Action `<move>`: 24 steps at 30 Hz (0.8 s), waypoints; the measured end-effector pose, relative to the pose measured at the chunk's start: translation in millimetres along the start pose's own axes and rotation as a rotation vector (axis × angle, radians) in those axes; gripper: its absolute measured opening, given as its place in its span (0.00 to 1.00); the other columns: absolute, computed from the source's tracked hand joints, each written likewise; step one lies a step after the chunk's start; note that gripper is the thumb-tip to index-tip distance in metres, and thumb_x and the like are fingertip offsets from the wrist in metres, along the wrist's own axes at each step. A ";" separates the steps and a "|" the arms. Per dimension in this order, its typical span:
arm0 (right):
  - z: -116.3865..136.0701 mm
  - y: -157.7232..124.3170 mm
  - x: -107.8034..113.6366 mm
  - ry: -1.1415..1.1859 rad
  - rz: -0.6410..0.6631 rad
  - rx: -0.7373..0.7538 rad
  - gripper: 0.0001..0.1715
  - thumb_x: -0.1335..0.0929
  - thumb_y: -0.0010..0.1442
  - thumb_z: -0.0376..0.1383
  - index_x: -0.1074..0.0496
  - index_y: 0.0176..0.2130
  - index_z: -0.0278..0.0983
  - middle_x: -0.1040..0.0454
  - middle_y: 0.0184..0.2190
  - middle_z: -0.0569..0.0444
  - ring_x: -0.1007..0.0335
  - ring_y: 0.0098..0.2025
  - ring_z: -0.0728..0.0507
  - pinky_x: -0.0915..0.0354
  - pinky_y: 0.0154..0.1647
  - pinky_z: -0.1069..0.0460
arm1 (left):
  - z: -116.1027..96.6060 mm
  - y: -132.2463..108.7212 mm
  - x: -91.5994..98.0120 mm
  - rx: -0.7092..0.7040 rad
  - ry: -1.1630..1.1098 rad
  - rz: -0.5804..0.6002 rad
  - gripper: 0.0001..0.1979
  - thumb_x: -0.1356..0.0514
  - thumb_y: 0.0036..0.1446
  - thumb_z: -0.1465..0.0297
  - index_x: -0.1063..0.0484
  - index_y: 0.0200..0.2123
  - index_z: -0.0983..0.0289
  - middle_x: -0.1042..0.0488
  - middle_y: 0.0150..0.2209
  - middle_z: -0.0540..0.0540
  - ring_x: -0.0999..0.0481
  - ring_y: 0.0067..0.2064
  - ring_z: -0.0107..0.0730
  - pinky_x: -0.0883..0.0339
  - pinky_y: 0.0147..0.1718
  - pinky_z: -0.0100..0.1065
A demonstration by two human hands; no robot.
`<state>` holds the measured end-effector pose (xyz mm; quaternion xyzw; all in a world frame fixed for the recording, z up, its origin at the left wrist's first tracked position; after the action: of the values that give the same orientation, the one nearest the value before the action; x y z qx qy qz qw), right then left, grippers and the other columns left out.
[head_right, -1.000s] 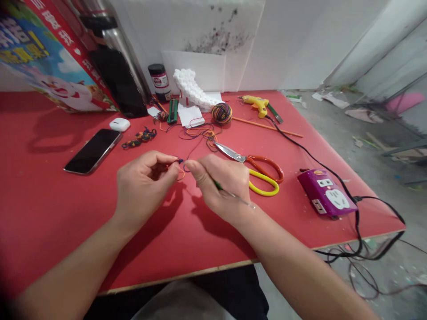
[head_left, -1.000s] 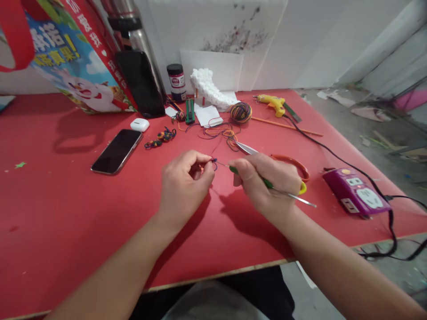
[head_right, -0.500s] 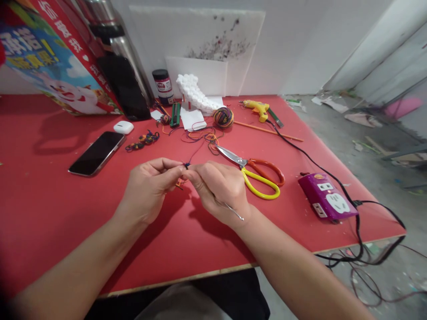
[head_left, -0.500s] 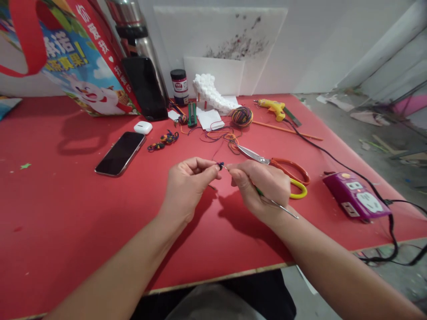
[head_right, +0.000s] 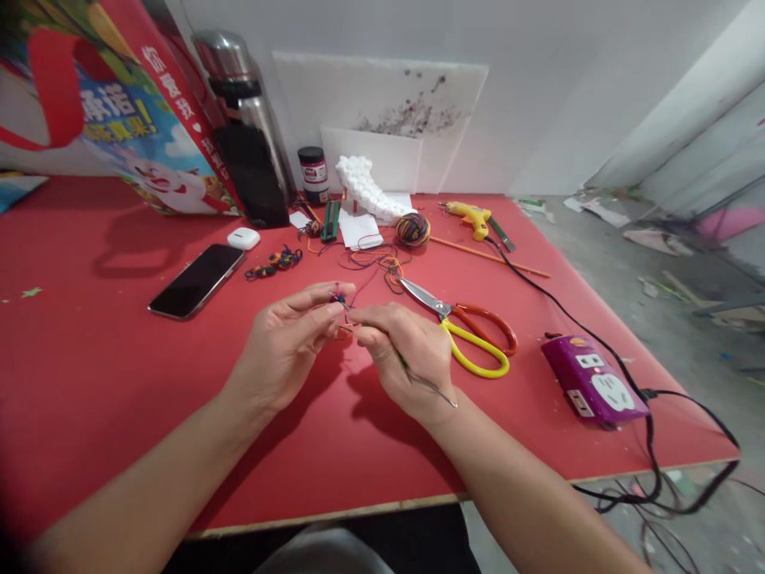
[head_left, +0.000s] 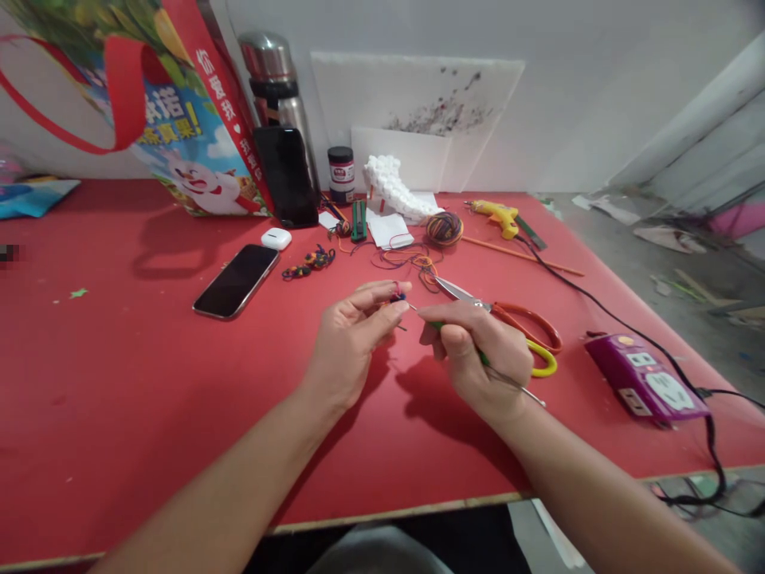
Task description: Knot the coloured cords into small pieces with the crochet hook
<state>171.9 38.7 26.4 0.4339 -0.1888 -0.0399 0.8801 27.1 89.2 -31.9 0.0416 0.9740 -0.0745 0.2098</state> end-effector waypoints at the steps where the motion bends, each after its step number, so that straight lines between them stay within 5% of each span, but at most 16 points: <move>1: -1.6 -0.8 0.6 0.002 -0.008 -0.010 0.11 0.33 0.76 0.39 0.20 0.48 0.39 0.16 0.32 0.53 0.22 0.27 0.48 0.27 0.30 0.53 | 0.4 0.6 -0.8 0.010 -0.019 0.012 0.11 0.23 0.47 0.66 0.12 0.36 0.60 0.21 0.38 0.51 0.32 0.29 0.20 0.32 0.31 0.29; 4: -4.2 -3.0 0.9 0.005 -0.018 -0.046 0.08 0.31 0.74 0.37 0.21 0.49 0.40 0.15 0.34 0.53 0.22 0.26 0.49 0.26 0.29 0.53 | 4.0 1.9 -4.3 0.049 -0.049 0.067 0.12 0.22 0.47 0.63 0.12 0.35 0.61 0.26 0.29 0.50 0.36 0.28 0.20 0.35 0.29 0.27; 7: -3.9 -2.6 -1.6 -0.016 0.005 -0.075 0.10 0.30 0.71 0.32 0.22 0.51 0.40 0.14 0.37 0.52 0.21 0.26 0.49 0.25 0.28 0.54 | 2.9 1.5 -5.6 0.022 0.002 0.118 0.09 0.23 0.50 0.63 0.13 0.31 0.62 0.23 0.35 0.53 0.35 0.28 0.20 0.34 0.30 0.27; 16: 11.8 7.8 -5.4 -0.159 0.057 0.151 0.18 0.29 0.68 0.28 0.23 0.56 0.40 0.14 0.40 0.47 0.16 0.39 0.42 0.21 0.41 0.49 | -36.8 -9.8 -13.9 -0.362 0.477 0.159 0.08 0.33 0.63 0.71 0.13 0.34 0.59 0.19 0.43 0.59 0.20 0.47 0.38 0.25 0.44 0.34; 20: 15.1 7.1 -6.1 -0.172 0.037 0.172 0.16 0.30 0.69 0.29 0.22 0.54 0.40 0.14 0.38 0.49 0.16 0.37 0.43 0.21 0.39 0.50 | -25.1 -4.4 -5.5 -0.246 0.312 0.099 0.06 0.28 0.58 0.67 0.12 0.38 0.60 0.21 0.48 0.58 0.21 0.42 0.33 0.25 0.36 0.31; 24: 14.8 5.3 -6.5 -0.142 0.022 0.130 0.12 0.31 0.70 0.29 0.22 0.52 0.39 0.15 0.34 0.51 0.18 0.33 0.46 0.23 0.37 0.53 | -8.3 0.4 -1.0 -0.091 0.071 0.078 0.15 0.21 0.48 0.66 0.11 0.41 0.56 0.20 0.42 0.54 0.27 0.33 0.24 0.30 0.30 0.27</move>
<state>160.0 32.4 36.7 0.4841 -0.2575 -0.0486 0.8348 24.8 90.9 -24.1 0.0726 0.9809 -0.0202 0.1794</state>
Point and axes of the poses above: each hand's wrist, its own y-axis towards the middle knuckle, its own x-axis out of the back of the hand, z = x × y, the point moved 9 cm from there along y, towards the middle knuckle
